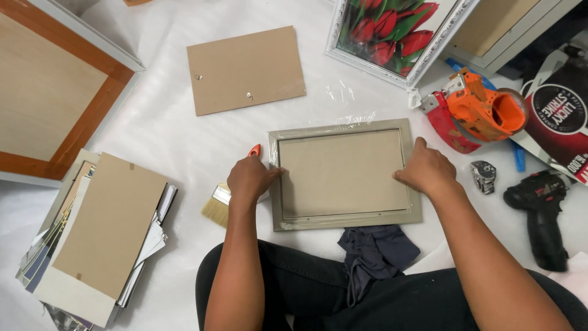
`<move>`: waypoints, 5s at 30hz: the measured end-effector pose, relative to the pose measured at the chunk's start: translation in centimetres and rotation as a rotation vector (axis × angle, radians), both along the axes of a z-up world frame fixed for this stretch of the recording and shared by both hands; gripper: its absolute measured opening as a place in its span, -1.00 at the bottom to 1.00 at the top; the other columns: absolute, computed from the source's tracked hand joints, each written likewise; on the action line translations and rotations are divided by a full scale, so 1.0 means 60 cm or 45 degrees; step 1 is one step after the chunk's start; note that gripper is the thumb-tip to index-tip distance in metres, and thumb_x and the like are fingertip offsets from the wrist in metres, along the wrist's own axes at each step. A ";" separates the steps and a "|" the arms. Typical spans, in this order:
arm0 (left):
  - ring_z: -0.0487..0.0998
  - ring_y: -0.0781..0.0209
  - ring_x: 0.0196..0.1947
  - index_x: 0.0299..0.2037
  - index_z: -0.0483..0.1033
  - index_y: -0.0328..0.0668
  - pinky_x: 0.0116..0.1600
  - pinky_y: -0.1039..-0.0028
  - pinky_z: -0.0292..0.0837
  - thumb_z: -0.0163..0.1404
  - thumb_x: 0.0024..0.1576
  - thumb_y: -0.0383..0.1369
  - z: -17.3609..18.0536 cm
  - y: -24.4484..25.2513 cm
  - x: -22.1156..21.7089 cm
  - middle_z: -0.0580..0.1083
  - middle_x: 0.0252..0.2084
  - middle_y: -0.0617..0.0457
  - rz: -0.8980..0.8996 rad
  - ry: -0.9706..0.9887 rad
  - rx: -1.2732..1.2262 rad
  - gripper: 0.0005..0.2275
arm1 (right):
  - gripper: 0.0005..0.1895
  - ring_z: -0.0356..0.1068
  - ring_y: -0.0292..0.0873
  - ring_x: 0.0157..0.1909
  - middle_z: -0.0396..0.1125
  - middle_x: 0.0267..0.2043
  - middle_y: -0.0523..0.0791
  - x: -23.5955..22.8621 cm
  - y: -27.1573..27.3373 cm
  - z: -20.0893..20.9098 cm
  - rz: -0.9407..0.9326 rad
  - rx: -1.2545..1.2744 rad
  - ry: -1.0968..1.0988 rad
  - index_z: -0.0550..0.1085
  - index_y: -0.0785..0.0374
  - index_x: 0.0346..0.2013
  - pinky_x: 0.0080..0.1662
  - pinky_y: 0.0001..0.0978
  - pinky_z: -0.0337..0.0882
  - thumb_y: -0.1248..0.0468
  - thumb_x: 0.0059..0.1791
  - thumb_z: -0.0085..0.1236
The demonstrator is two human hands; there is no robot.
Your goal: Assembling a picture frame by cleaning the glass and inserting the backing
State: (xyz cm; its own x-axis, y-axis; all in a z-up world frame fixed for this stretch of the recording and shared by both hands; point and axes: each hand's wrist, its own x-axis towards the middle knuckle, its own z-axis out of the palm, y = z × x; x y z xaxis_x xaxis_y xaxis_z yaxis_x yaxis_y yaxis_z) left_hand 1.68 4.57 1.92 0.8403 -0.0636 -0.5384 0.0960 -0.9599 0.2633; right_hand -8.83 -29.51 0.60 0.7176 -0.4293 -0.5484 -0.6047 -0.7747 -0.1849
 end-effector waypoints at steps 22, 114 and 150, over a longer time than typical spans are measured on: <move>0.55 -0.41 0.09 0.08 0.51 -0.54 0.11 -0.02 0.49 0.30 -0.02 -0.16 -0.041 0.003 -0.007 0.55 -0.04 -0.43 -0.087 0.108 -0.083 -0.42 | -0.34 0.44 0.38 0.12 0.42 -0.03 0.33 -0.004 -0.006 -0.009 0.009 -0.014 -0.015 0.45 0.56 0.16 -0.03 0.23 0.48 0.28 -0.20 0.22; 0.19 -0.18 0.44 0.45 0.08 -0.11 0.44 -0.02 0.06 0.24 -0.08 0.14 -0.035 -0.073 -0.238 0.27 0.36 -0.19 -0.924 -0.438 0.169 -0.05 | -0.26 0.26 0.15 0.40 0.27 0.38 0.07 -0.081 0.086 -0.085 0.597 0.005 -0.010 0.20 0.06 0.48 0.26 0.27 0.26 -0.02 0.00 -0.05; -0.05 -0.48 0.49 0.48 0.05 -0.26 0.35 -0.34 0.07 0.44 -0.20 -0.24 -0.010 -0.136 -0.099 -0.08 0.51 -0.45 -0.571 -0.179 0.057 0.03 | -0.02 -0.05 0.37 0.50 -0.03 0.45 0.27 0.003 0.112 -0.004 0.391 0.035 -0.050 0.21 0.28 0.42 0.22 0.37 0.25 0.20 -0.23 0.44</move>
State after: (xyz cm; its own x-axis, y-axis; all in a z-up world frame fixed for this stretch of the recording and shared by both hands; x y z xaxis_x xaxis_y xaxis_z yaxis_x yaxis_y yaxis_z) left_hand -4.24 -3.62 1.34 0.8002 -0.4164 -0.4317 -0.3646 -0.9092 0.2011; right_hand -8.67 -22.80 0.37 0.8325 -0.1743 -0.5259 -0.3348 -0.9146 -0.2268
